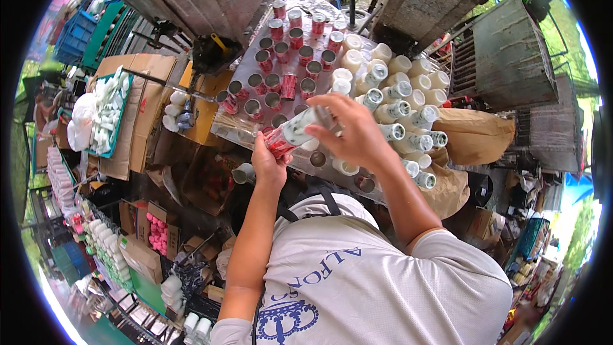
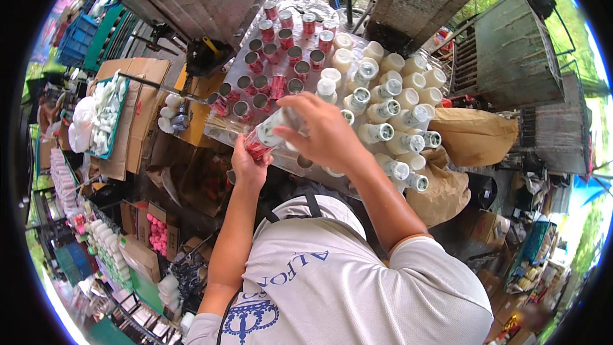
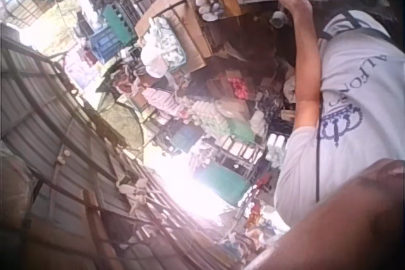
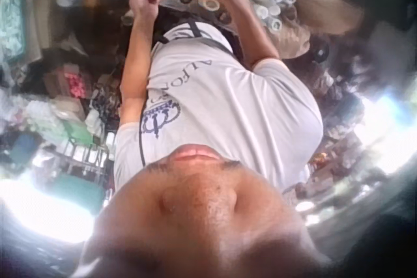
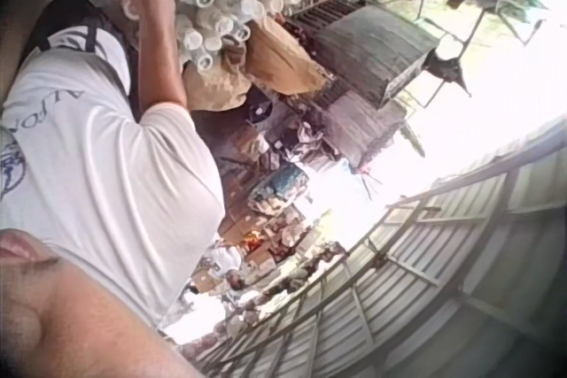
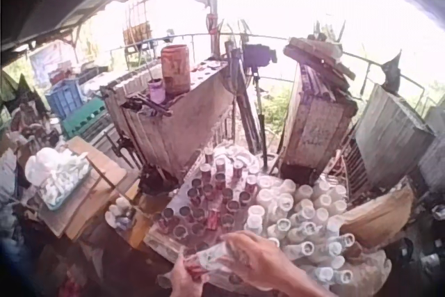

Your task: The person picks small cylindrical candle containers from a tray, places white wicks into them, and arranges the assembled units on a nearby rack. The person handles the containers one at a time, inserting wicks and positioning each finished unit among others.

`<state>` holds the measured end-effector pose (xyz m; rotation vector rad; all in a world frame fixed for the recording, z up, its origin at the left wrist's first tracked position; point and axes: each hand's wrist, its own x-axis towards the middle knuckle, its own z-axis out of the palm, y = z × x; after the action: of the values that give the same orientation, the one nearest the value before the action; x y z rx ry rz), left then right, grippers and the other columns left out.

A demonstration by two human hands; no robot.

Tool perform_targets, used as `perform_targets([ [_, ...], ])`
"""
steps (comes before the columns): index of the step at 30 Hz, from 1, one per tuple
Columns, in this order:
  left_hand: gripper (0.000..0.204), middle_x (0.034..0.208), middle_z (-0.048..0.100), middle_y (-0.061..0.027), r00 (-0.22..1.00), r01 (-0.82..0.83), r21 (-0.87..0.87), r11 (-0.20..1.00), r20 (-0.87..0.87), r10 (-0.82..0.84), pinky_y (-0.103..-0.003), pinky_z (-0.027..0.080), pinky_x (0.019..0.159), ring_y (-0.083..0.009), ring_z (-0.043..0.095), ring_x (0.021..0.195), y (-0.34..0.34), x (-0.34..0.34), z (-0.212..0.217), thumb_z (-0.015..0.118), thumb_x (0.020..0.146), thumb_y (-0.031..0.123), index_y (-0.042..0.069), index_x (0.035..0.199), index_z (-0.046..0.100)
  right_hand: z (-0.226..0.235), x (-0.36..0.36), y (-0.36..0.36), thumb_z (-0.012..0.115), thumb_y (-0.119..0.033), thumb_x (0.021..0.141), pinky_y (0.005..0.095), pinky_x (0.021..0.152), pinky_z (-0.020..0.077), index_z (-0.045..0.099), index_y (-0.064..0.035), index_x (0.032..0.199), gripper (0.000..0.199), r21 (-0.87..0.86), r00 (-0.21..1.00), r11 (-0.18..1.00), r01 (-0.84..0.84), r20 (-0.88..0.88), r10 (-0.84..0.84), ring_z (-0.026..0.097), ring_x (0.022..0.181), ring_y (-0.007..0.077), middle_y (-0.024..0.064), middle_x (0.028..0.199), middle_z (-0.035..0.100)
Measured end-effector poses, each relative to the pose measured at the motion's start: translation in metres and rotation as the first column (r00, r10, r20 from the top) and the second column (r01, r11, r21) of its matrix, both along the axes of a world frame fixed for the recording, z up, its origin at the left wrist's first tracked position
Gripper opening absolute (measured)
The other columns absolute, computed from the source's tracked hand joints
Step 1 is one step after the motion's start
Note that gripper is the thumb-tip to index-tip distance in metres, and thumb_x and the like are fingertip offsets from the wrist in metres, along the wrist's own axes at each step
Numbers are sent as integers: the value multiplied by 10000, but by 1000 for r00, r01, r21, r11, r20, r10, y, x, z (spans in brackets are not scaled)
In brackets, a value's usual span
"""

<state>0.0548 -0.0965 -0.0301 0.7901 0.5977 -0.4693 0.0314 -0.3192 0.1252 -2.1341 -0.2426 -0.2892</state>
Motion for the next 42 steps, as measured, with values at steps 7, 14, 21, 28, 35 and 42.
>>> perform_targets([
  [7, 449, 768, 538, -72, 994, 107, -225, 969, 10, -107, -363, 420, 636, -214, 543, 714, -17, 12, 1, 409, 1102, 458, 48, 1050, 586, 15, -35, -150, 679, -199, 1058, 309, 801, 625, 645, 7, 1335, 347, 720, 931, 626, 299, -76, -357, 713, 1031, 153, 103, 1205, 712],
  [14, 438, 936, 604, -82, 982, 174, -369, 913, -6, -189, -384, 448, 732, -232, 558, 822, -47, 18, 27, 476, 1085, 446, 44, 1193, 611, -18, -60, -251, 754, -187, 999, 281, 807, 572, 663, -9, 1304, 365, 189, 758, 736, 650, -92, -646, 711, 962, 155, 95, 1164, 743],
  [21, 442, 1043, 668, -73, 966, 239, -439, 866, 21, -256, -380, 460, 750, -210, 582, 828, -41, 16, 20, 524, 1067, 484, 82, 1199, 650, -108, -20, -315, 803, -221, 857, 501, 1003, 510, 688, -47, 1210, 410, -610, 740, 624, 488, -90, -667, 657, 1158, 431, 231, 1178, 717],
  [28, 404, 1137, 714, -62, 987, 140, -489, 861, 2, -160, -367, 489, 756, -191, 627, 840, -27, 16, 4, 539, 1072, 468, 115, 1203, 686, -151, -16, -329, 842, -166, 793, 481, 987, 522, 680, -45, 1247, 497, -638, 797, 692, 339, -196, -572, 659, 1138, 412, 208, 1180, 705],
  [35, 401, 1191, 726, -73, 990, 127, -466, 876, 10, -138, -364, 504, 793, -193, 650, 876, -23, 12, -6, 548, 1072, 443, 95, 1196, 705, -155, -16, -334, 850, -214, 797, 483, 987, 523, 657, -80, 1344, 595, -669, 790, 688, 281, -246, -562, 662, 1145, 404, 206, 1184, 712],
  [42, 324, 1199, 702, -76, 991, 107, -481, 870, -17, -131, -370, 509, 837, -205, 646, 929, -23, 11, -3, 553, 1039, 304, 68, 1210, 694, -137, -7, -325, 832, -357, 853, 489, 1001, 525, 633, -94, 1397, 636, -686, 739, 671, 282, -290, -607, 658, 1197, 398, 200, 1296, 693],
])
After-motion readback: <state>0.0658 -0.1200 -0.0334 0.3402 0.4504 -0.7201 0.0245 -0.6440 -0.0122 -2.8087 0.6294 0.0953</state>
